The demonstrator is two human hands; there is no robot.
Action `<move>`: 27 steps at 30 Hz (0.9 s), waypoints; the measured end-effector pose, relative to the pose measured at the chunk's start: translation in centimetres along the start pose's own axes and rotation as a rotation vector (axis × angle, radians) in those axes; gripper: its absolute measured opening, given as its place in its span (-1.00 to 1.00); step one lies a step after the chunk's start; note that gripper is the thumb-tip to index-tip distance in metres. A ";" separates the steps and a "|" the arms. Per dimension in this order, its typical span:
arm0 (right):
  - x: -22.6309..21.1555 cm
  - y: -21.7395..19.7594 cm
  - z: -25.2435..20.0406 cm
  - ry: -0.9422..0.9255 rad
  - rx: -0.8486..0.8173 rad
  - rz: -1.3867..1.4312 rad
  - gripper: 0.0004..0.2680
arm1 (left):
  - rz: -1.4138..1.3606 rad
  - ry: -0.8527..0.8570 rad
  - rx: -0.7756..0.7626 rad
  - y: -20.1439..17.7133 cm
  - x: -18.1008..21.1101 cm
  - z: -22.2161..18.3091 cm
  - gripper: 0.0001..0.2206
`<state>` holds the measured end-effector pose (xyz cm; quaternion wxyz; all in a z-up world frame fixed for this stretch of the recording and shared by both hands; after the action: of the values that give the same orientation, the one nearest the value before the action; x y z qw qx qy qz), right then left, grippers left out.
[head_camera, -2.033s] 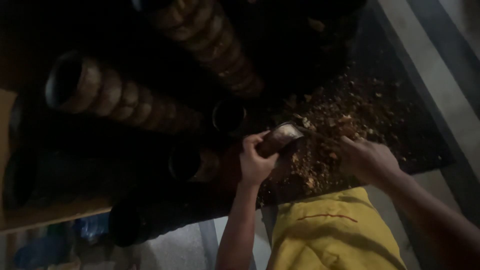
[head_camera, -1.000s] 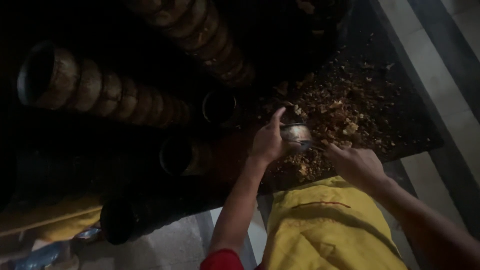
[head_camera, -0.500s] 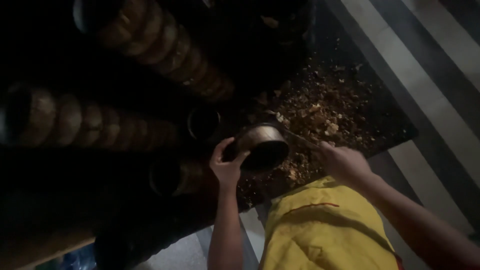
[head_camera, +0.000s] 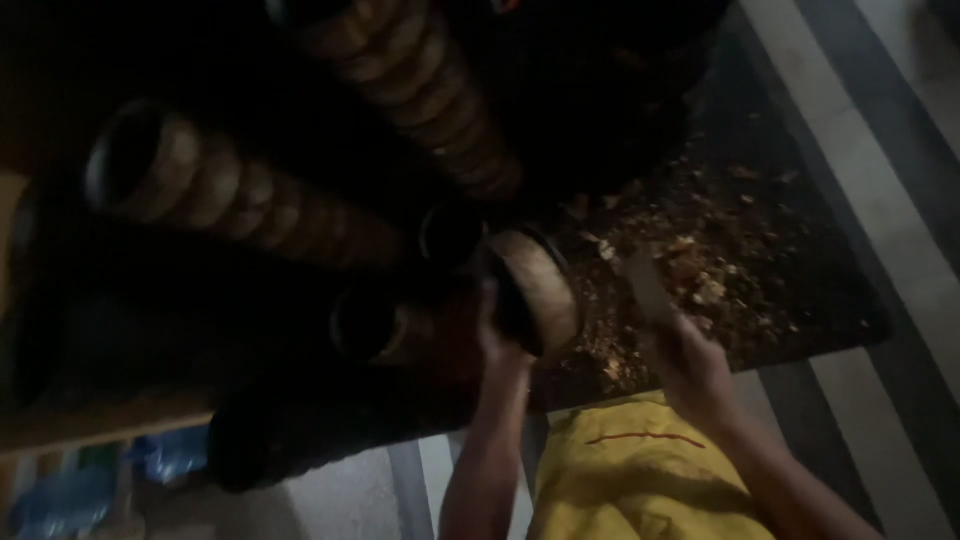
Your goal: The recorder uses a scraping tool to remove coconut meat from shells and then stacks the emptied shells.
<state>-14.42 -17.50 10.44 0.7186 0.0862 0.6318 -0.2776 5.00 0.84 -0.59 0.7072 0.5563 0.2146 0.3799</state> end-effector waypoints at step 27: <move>33.8 -12.3 -12.8 0.912 0.032 0.398 -0.80 | 2.188 0.093 1.087 -0.8 44.0 -13.5 -0.69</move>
<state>-30.11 -31.48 -21.45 0.4068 0.3288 0.8487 -0.0789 22.72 43.31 -0.03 -0.3186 0.6523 -0.2107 0.6547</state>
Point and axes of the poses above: each hand's wrist, its own z-axis towards the middle knuckle, its own y-axis out of the palm, x = y × z, the point moved 9 cm from there along z, towards the middle knuckle, and after that the axes turned 8 degrees about y, right-handed, at the moved point
